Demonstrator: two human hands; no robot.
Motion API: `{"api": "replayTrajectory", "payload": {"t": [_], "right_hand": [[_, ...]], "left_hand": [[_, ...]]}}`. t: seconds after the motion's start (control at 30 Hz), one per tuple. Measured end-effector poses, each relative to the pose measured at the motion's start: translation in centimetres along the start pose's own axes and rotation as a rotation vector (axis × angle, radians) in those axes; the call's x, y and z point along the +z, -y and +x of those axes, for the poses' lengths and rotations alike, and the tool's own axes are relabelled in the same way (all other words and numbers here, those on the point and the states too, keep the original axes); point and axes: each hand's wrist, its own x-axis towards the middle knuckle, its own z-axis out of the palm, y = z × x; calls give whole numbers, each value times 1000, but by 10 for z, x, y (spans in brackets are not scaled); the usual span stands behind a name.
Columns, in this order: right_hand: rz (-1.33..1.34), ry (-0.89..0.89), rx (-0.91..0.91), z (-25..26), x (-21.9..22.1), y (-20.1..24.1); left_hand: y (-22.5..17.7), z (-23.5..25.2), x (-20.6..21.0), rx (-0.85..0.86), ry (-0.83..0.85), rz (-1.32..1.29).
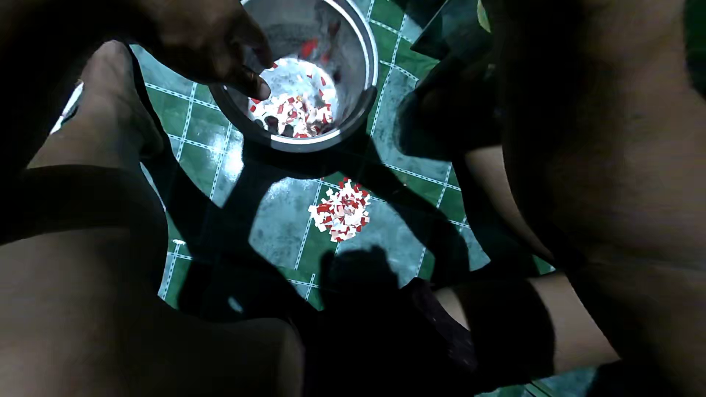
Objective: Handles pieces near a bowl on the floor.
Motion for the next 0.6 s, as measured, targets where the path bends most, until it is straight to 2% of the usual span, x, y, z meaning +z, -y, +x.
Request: {"api": "replayTrajectory", "payload": {"t": [0.1, 0.17, 0.37, 0.5, 0.6], "right_hand": [[62, -110, 75, 9, 5, 15], [70, -133, 63, 13, 4, 26], [-352, -99, 34, 17, -2, 52], [-155, -56, 17, 12, -4, 42], [-32, 42, -9, 37, 4, 39]], "left_hand": [[0, 1, 0, -15, 5, 0], [-1, 1, 0, -22, 6, 10], [6, 0, 1, 2, 5, 14], [4, -1, -3, -4, 19, 80], [-15, 2, -12, -149, 187, 185]]}}
